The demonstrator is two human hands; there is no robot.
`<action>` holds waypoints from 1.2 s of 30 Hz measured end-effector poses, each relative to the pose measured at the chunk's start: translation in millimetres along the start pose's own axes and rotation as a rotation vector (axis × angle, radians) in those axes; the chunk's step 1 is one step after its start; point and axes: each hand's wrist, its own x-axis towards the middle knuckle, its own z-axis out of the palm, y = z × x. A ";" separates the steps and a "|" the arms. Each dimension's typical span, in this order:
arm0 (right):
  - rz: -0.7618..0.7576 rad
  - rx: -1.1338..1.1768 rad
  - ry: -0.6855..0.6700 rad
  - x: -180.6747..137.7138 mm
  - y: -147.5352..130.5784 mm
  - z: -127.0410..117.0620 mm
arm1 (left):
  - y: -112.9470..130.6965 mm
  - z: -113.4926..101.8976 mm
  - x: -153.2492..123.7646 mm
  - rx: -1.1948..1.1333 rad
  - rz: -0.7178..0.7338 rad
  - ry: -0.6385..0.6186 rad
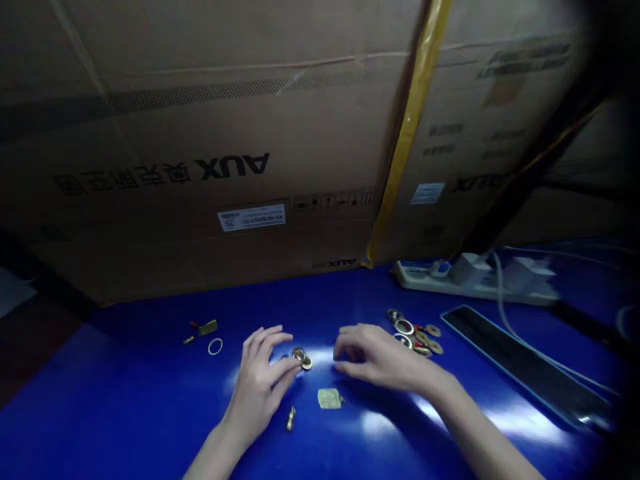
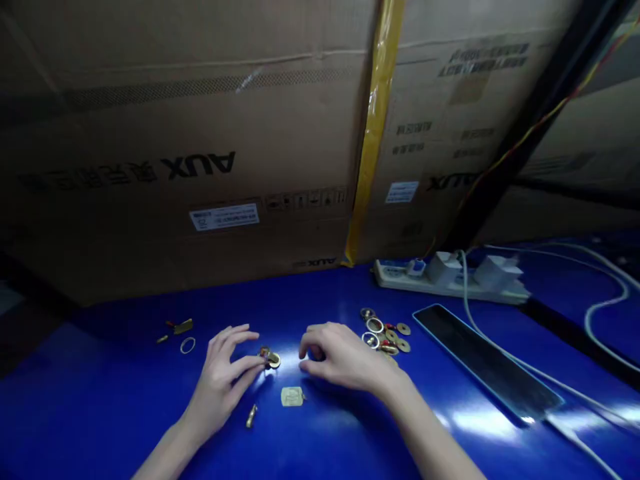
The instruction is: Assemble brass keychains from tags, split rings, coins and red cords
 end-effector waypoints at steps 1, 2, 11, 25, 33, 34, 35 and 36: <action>0.024 0.038 -0.069 -2.6 1.5 -3.7 | -0.2 -0.1 0.0 -0.001 -0.001 0.001; 0.047 0.067 -0.124 -4.6 2.2 -5.4 | -0.2 -0.1 0.0 -0.002 -0.002 0.000; 0.036 -0.026 -0.196 -2.2 -8.9 7.5 | -1.0 2.5 -1.5 0.000 0.009 0.005; -0.226 -0.132 0.270 10.1 -18.6 28.6 | 8.9 -1.3 3.0 0.025 0.043 0.010; -0.174 -0.171 0.365 11.6 -17.2 33.5 | 11.3 -2.0 4.1 0.002 0.065 0.021; -0.164 -0.173 0.368 11.9 -17.1 34.7 | 12.0 -1.9 4.2 -0.006 0.070 0.024; -0.152 -0.175 0.369 12.2 -16.9 36.0 | 12.6 -1.8 4.4 -0.013 0.075 0.029; -0.137 -0.178 0.364 12.5 -16.7 37.4 | 13.1 -1.7 4.5 -0.020 0.078 0.029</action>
